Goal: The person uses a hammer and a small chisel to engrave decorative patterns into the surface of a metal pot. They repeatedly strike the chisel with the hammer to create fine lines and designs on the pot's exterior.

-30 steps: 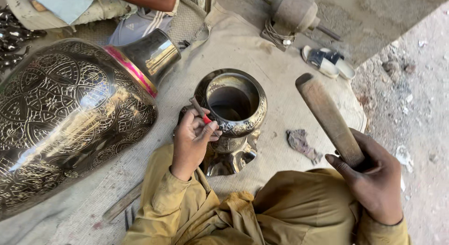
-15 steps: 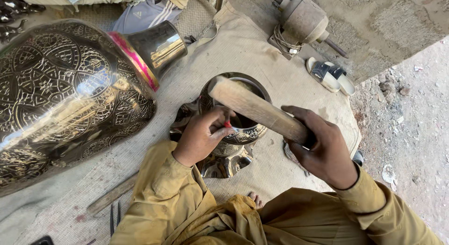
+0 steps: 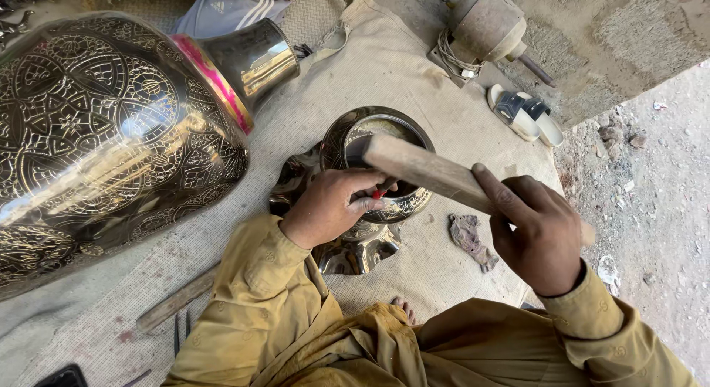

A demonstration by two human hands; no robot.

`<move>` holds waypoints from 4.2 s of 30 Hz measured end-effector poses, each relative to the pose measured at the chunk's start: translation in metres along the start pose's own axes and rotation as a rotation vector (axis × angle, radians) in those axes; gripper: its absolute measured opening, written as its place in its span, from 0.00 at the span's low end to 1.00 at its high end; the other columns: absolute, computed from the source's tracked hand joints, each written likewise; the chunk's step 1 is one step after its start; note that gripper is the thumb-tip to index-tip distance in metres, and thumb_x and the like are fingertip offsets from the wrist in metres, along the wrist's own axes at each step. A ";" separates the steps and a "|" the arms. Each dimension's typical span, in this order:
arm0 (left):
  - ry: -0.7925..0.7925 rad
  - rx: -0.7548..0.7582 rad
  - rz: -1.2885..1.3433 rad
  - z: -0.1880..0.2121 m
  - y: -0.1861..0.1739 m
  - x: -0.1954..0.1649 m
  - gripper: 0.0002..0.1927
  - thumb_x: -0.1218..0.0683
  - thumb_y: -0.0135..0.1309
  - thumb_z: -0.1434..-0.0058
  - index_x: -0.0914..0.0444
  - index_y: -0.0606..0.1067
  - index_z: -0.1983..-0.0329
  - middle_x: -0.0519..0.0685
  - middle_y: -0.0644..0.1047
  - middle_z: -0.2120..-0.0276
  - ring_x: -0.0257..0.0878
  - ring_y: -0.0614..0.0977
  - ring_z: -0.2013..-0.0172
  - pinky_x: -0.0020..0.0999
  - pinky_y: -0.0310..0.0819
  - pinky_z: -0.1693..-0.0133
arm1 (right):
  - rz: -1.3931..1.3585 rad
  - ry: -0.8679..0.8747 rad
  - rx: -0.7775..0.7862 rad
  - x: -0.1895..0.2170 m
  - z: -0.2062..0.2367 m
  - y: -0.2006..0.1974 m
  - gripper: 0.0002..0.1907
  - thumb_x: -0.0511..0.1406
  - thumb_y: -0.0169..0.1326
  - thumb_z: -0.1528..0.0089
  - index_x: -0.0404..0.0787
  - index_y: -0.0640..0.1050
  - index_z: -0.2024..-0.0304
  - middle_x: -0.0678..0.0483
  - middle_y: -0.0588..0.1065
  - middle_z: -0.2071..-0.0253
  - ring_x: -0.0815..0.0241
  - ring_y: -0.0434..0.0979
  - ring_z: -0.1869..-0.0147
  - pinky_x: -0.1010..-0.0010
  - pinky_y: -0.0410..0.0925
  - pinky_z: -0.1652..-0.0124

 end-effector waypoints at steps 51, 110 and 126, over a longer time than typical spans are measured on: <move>-0.057 -0.249 0.133 0.015 -0.018 -0.004 0.15 0.61 0.64 0.41 0.64 0.75 0.52 0.50 0.81 0.68 0.39 0.85 0.67 0.35 0.77 0.65 | 0.020 0.049 0.005 0.031 -0.047 -0.043 0.29 0.27 0.56 0.40 0.50 0.80 0.36 0.54 0.76 0.64 0.63 0.75 0.70 0.68 0.72 0.68; -0.109 -0.266 0.221 0.005 -0.020 0.008 0.19 0.63 0.65 0.42 0.64 0.70 0.52 0.47 0.77 0.68 0.33 0.85 0.67 0.29 0.79 0.66 | 0.388 0.043 0.248 0.020 -0.044 0.002 0.28 0.31 0.56 0.38 0.62 0.78 0.37 0.57 0.76 0.68 0.61 0.72 0.77 0.67 0.69 0.75; -0.094 -0.169 0.182 -0.005 -0.015 0.005 0.17 0.65 0.65 0.43 0.65 0.73 0.52 0.49 0.80 0.70 0.34 0.86 0.66 0.28 0.81 0.63 | -0.029 0.061 -0.049 0.028 -0.058 -0.043 0.32 0.25 0.57 0.42 0.48 0.78 0.34 0.53 0.74 0.62 0.58 0.74 0.69 0.64 0.71 0.67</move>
Point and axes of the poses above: each hand's wrist, its own z-axis away from the middle knuckle, its own y-axis out of the palm, x = y × z, the point moved 7 cm from there along -z, towards the middle knuckle
